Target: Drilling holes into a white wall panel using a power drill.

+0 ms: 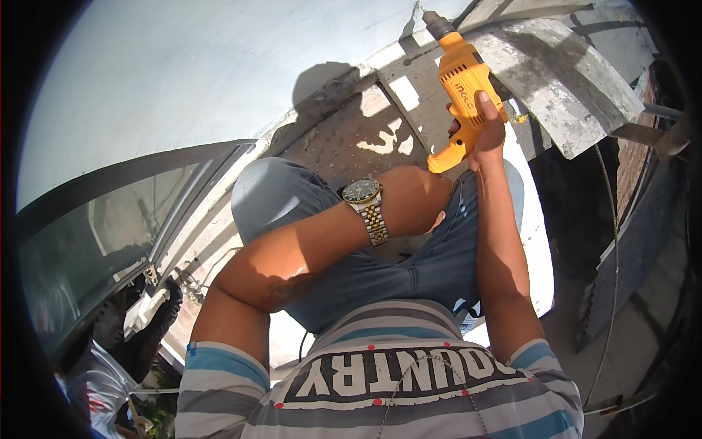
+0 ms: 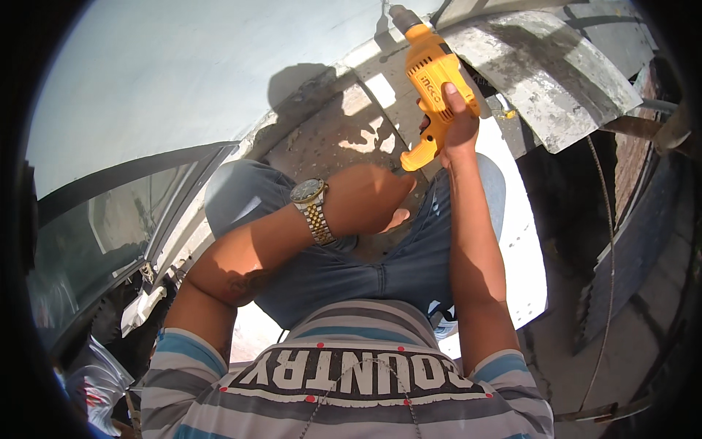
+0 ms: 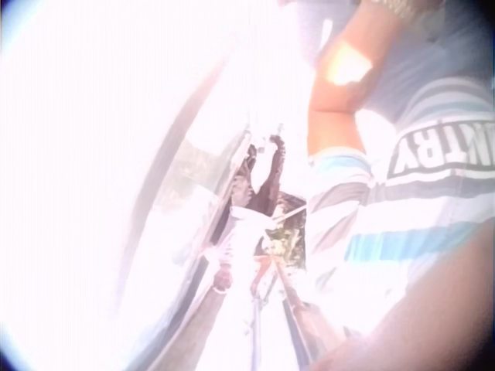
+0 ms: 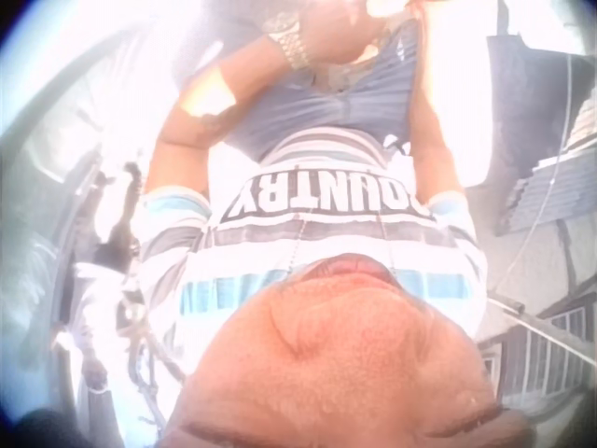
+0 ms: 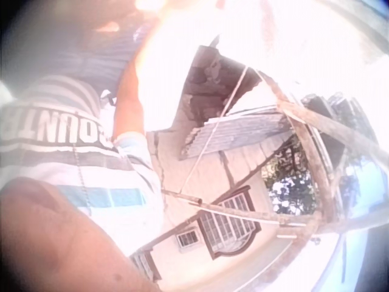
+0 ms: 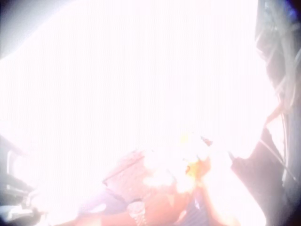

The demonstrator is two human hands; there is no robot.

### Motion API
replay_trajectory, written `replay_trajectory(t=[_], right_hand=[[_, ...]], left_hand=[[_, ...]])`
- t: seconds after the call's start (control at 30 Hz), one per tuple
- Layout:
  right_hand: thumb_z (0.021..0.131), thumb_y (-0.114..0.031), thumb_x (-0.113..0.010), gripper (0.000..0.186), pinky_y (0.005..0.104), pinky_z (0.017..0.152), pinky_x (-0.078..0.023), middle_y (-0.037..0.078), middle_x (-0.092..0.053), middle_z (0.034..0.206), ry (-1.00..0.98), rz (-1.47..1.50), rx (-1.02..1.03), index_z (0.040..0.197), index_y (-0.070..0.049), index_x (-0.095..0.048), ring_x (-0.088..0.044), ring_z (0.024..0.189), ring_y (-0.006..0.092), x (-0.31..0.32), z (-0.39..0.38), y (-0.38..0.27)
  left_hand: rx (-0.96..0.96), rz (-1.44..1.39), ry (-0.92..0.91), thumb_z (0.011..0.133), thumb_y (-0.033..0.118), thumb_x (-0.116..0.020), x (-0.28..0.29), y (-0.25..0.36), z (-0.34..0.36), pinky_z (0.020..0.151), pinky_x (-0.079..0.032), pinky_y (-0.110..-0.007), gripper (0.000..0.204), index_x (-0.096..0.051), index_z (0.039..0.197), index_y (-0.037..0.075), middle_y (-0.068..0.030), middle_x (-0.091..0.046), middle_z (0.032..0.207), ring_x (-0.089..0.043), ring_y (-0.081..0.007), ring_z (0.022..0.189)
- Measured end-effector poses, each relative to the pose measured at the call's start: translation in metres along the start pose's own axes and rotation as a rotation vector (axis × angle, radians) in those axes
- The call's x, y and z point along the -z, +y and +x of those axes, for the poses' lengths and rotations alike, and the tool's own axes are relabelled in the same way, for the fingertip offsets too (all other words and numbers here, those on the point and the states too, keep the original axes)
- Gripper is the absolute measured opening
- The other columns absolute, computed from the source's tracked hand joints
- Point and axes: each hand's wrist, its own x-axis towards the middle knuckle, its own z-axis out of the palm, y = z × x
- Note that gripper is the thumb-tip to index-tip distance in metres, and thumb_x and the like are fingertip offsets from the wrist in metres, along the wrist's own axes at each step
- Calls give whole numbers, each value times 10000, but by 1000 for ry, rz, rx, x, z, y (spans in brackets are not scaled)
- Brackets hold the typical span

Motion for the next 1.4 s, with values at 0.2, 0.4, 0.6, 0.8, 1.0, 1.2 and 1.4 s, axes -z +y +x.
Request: replay_trajectory(t=[0.2,0.4,0.6,0.8,1.0,1.2,1.4], right_hand=[[941,-431,-610,488,290,546,-542,123,-723,894,62,-105,168,1206,-24,-657,-651,628,155,-10,16,2],[918,-350,-704,466,282,505,-542,119,-720,917,26,19,180,1189,28,-673,-695,711,168,-7,18,-2],[930,-349,-685,453,288,515,-545,117,-718,916,21,43,169,1185,25,-671,-698,728,169,-9,19,-1],[949,-339,-659,429,285,528,-540,114,-718,921,3,70,152,1191,15,-658,-698,746,169,-10,21,2],[964,-463,-578,538,300,574,-535,142,-720,956,-5,-37,111,1271,-23,-620,-633,643,159,-8,22,0],[973,-444,-579,525,292,576,-540,142,-717,976,-46,-10,131,1296,-31,-602,-652,683,169,-11,23,0],[974,-414,-592,507,290,578,-542,115,-701,1027,-64,-1,146,1302,-28,-595,-687,807,169,-7,28,3]], left_hand=[[62,31,-22,867,296,-745,2,-7,-3,639,-536,-501,344,-602,1027,28,-169,-662,709,-688,-398,721],[23,47,36,854,300,-750,-2,-18,-4,622,-533,-502,357,-583,1031,39,-163,-661,701,-684,-399,707],[67,49,-17,851,292,-749,3,-20,-5,601,-527,-503,347,-572,1017,44,-165,-660,703,-679,-401,696],[87,26,-30,862,280,-736,7,-19,-10,611,-533,-503,323,-576,1012,44,-164,-666,712,-681,-401,704],[109,37,-47,874,279,-723,9,-19,-9,627,-540,-504,311,-579,1017,43,-167,-679,734,-686,-399,718],[152,52,-72,878,294,-721,8,-20,-10,638,-541,-509,321,-586,1027,45,-171,-687,754,-688,-397,731],[176,62,-78,884,315,-722,6,-17,-4,646,-544,-508,340,-604,1056,46,-166,-693,772,-694,-392,742]])
